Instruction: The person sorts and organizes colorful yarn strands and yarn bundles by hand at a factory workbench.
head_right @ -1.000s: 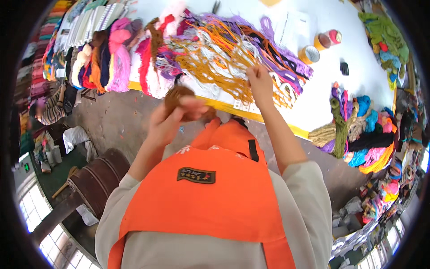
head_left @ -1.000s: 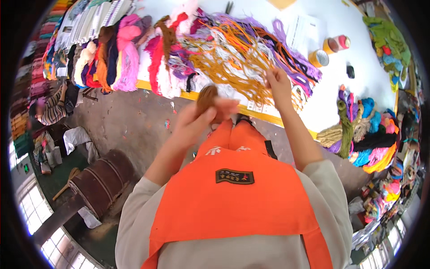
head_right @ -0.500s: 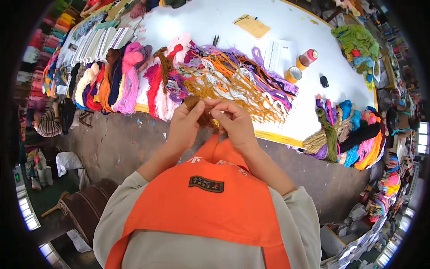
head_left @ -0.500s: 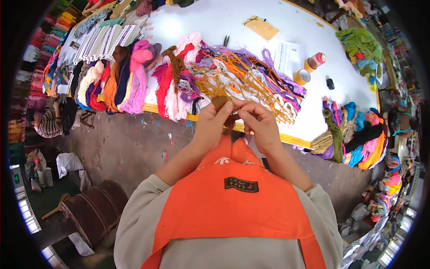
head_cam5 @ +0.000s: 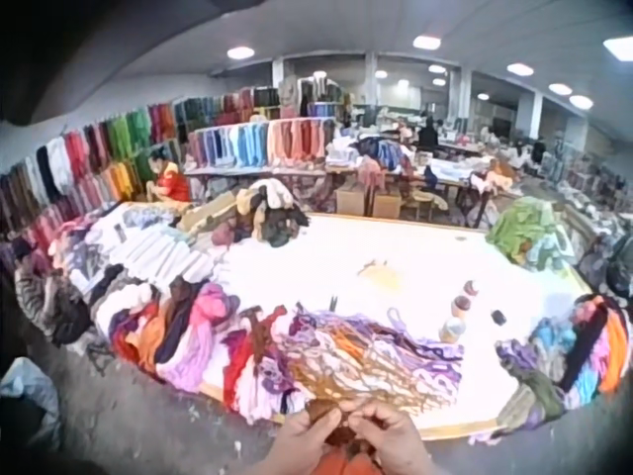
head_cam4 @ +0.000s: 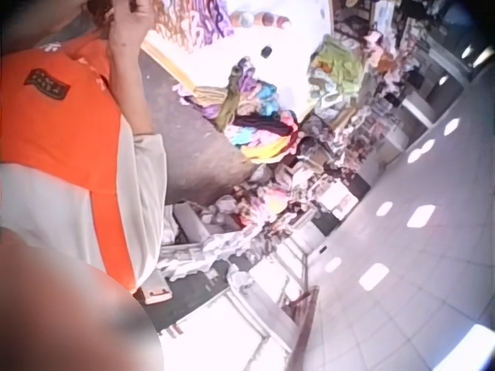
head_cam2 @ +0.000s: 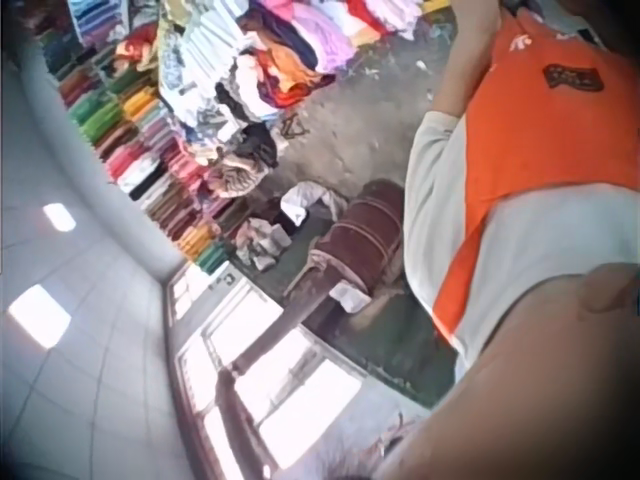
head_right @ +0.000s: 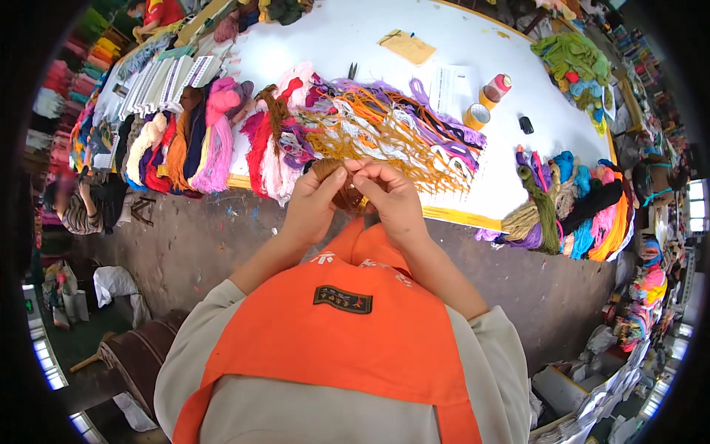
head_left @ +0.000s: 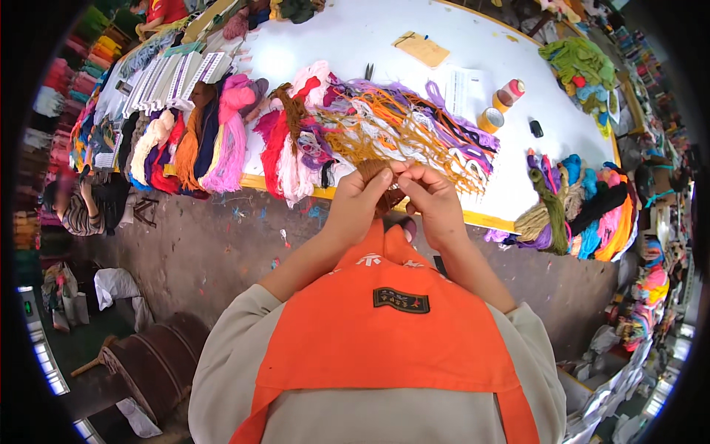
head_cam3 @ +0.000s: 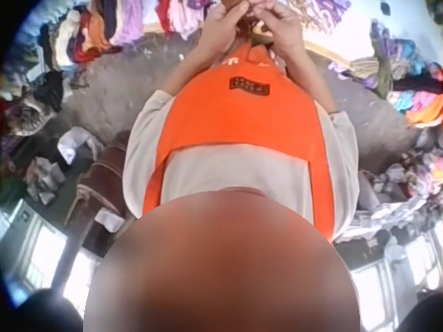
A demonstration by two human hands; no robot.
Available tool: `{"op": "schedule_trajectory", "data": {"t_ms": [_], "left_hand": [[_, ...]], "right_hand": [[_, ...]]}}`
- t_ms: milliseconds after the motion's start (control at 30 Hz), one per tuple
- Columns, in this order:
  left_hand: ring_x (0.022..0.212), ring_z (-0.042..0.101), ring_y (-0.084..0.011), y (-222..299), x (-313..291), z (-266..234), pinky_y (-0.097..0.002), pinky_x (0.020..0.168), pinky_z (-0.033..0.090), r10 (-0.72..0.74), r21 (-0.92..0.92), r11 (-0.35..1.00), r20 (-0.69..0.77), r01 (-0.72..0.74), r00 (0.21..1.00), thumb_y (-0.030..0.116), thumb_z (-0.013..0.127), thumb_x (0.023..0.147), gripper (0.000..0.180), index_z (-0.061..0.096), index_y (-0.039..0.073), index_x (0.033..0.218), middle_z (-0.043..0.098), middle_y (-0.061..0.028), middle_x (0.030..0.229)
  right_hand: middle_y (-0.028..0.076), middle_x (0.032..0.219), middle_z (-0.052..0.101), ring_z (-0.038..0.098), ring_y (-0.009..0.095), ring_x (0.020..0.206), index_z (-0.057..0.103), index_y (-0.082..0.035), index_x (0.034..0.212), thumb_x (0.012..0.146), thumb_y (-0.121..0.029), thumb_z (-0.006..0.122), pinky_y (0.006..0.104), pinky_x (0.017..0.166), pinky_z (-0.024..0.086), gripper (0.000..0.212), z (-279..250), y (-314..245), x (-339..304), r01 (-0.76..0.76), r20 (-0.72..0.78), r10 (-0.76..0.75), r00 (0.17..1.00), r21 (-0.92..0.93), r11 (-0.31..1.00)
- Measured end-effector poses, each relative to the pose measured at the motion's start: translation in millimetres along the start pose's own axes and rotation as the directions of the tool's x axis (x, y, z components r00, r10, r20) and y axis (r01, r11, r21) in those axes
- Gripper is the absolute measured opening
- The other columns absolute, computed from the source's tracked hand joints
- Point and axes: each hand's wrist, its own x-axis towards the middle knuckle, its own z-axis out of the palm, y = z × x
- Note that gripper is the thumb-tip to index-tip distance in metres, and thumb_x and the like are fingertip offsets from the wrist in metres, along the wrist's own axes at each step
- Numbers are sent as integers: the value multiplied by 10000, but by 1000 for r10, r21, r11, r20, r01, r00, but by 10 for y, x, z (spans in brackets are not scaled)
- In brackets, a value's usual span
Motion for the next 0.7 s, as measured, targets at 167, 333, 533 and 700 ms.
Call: {"op": "schedule_trajectory", "data": {"t_ms": [167, 333, 533, 700], "left_hand": [[1019, 623, -159, 51, -43, -25, -286, 873, 525, -6, -63, 998, 8, 7, 1000, 198, 438, 1024, 293, 576, -25, 1154, 628, -100, 1153], [1029, 625, -173, 99, -47, -20, -291, 873, 526, -16, -130, 991, 29, 20, 999, 221, 406, 1034, 349, 552, -51, 1197, 625, -107, 1157], [1112, 596, -202, 95, -84, -31, -354, 924, 507, -81, -173, 979, 132, 104, 988, 215, 437, 1023, 362, 528, -21, 1282, 574, -134, 1291], [992, 632, -175, 7, -120, -51, -336, 778, 551, 30, 172, 984, 43, -37, 999, 172, 512, 992, 282, 599, -4, 1195, 625, -92, 1200]], "right_hand": [[7, 936, 666, 533, 46, 670, 610, -73, 1033, 945, -147, 587, 190, 559, 423, 117, -30, 21, -49, -11, 47, 3, 999, 179, 984], [21, 915, 661, 504, 54, 610, 592, -60, 1045, 968, -161, 550, 193, 556, 429, 134, -66, -4, -39, -16, 63, 4, 998, 193, 981], [-15, 874, 649, 558, 43, 690, 621, -47, 1040, 947, -143, 592, 190, 575, 430, 137, 46, -33, -98, -19, 23, 18, 1000, 27, 999], [-37, 915, 645, 552, 25, 758, 661, -59, 996, 913, -135, 641, 189, 592, 430, 114, 106, 25, -129, 60, 48, -58, 997, -44, 997]]}}
